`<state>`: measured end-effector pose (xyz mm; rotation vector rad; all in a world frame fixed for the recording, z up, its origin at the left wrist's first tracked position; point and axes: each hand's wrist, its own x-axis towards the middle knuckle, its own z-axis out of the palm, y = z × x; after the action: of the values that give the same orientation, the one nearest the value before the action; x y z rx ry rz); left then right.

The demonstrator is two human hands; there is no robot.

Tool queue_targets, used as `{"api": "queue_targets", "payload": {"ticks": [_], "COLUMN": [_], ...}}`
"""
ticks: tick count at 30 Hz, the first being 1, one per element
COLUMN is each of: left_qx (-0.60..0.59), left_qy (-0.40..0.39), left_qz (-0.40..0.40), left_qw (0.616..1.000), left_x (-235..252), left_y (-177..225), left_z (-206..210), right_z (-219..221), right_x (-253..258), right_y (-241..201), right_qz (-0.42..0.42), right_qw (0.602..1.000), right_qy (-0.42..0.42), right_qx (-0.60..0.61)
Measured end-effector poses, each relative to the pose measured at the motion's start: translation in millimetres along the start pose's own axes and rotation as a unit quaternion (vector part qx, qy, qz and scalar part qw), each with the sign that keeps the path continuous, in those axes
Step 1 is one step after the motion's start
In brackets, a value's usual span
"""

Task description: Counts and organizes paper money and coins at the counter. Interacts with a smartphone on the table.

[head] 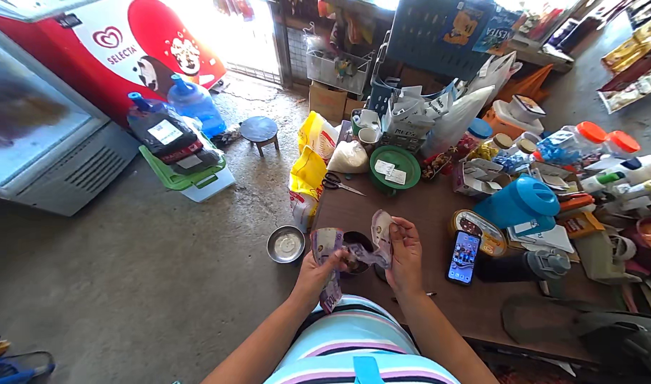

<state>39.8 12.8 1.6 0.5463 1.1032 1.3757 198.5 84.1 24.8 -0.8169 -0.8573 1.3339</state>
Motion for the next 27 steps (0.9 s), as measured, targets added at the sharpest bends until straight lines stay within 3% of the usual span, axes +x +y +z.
{"api": "queue_targets", "payload": {"ticks": [7, 14, 18, 23, 27], "left_qx": [-0.083, -0.113, -0.183, -0.114, -0.064], "left_qy": [0.079, 0.029, -0.058, 0.046, 0.076], "left_qz": [-0.004, -0.002, -0.005, -0.044, 0.024], "left_qw": [0.993, 0.993, 0.981, 0.991, 0.995], "left_x": [-3.3, -8.5, -6.7, -1.7, 3.3], "left_y": [14.0, 8.2, 6.6, 10.6, 5.3], "left_z": [9.0, 8.8, 0.6, 12.3, 10.9], "right_z": [10.7, 26.9, 28.0, 27.1, 24.7], "right_x": [-13.3, -13.2, -10.1, -6.7, -11.4], "right_y": [15.9, 54.5, 63.2, 68.2, 61.1], "right_qz": [-0.029, -0.184, -0.219, -0.198, -0.043], "right_qw": [0.971, 0.926, 0.908, 0.898, 0.917], "right_qy": [-0.184, -0.182, -0.169, -0.104, -0.152], "right_qx": [-0.148, -0.273, -0.313, -0.378, -0.367]}}
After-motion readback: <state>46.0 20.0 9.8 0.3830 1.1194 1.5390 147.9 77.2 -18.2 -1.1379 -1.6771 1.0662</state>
